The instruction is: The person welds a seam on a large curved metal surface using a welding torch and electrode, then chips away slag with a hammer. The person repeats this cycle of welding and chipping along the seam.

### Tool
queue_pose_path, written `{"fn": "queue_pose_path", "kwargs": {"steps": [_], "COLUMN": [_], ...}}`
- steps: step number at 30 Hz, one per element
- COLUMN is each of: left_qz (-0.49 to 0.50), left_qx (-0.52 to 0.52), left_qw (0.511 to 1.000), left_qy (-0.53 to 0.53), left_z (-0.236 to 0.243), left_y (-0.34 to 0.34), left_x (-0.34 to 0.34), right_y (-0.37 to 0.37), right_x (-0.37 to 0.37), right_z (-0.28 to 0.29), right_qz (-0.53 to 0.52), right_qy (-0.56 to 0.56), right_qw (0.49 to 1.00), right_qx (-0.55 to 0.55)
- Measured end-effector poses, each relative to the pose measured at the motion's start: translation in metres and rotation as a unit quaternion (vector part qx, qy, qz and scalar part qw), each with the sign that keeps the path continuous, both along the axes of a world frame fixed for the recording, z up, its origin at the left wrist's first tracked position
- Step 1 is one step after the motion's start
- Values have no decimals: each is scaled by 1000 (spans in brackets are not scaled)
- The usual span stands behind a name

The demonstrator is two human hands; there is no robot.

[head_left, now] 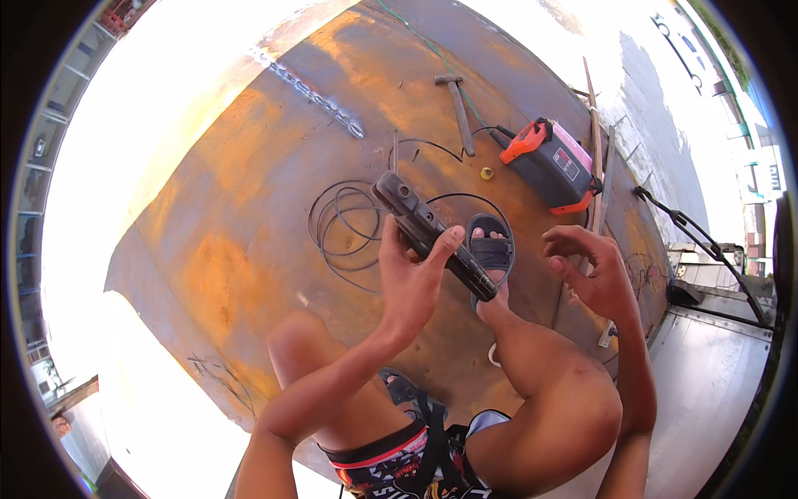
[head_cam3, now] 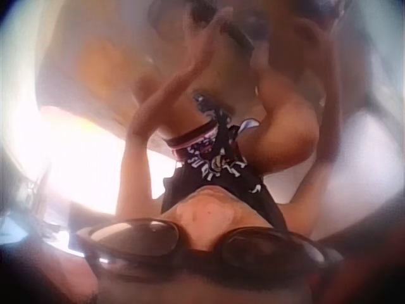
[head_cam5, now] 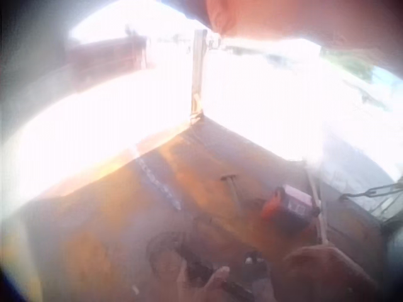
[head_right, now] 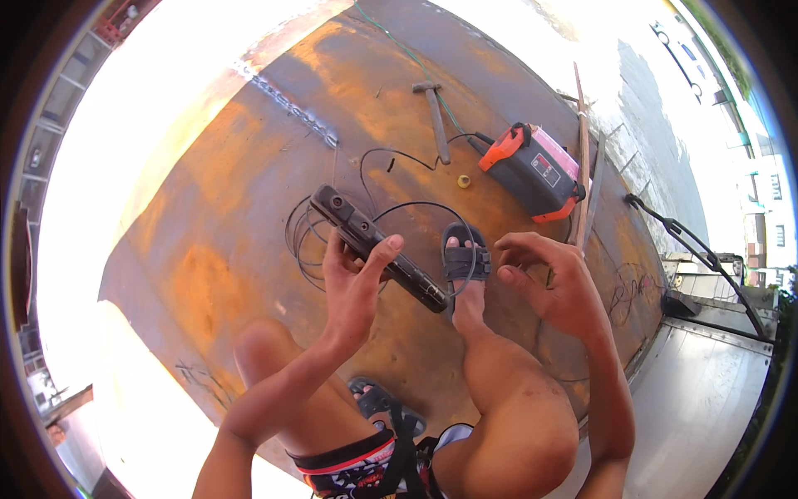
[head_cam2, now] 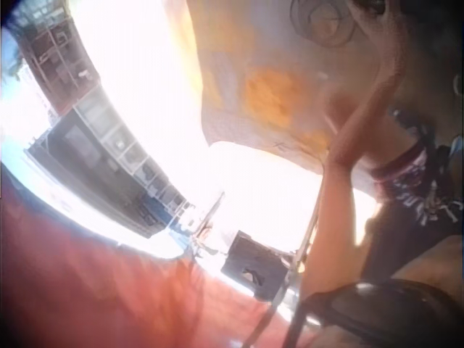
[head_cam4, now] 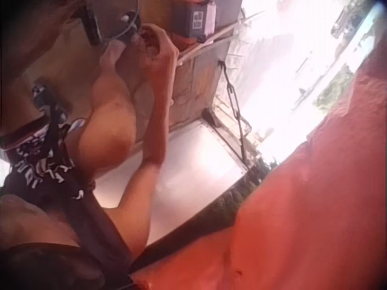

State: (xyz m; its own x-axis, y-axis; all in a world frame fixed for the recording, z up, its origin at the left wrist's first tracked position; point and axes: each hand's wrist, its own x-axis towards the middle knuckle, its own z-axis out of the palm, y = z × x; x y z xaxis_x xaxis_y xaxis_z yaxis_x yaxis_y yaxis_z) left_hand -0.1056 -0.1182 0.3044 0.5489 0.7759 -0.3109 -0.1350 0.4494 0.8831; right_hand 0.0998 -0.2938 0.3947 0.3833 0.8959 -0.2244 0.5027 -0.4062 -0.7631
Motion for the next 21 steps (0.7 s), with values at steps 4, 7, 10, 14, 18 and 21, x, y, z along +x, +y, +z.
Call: {"fn": "queue_pose_path", "kwargs": {"steps": [4, 7, 10, 14, 18, 21], "left_qz": [-6, -39, -156, -138, 47, -123], "left_qx": [-6, -38, 81, 458, 506, 249], "left_qw": [998, 997, 984, 874, 713, 758], "left_qy": [-55, -55, -1, 86, 483, 590], "left_z": [20, 21, 9, -71, -179, -219], "left_y": [-42, -87, -81, -10, 121, 120], "left_x": [31, 66, 75, 71, 32, 18], "right_y": [17, -7, -35, -134, -269, -346], "right_x": [-29, -14, 10, 40, 74, 116], "right_z": [29, -18, -63, -47, 2, 49], "right_qz": [87, 25, -113, -313, -404, -414], "right_qy": [-77, -24, 96, 235, 96, -8], "right_qw": [993, 999, 987, 920, 910, 909], "right_qx": [21, 4, 54, 32, -6, -37]}}
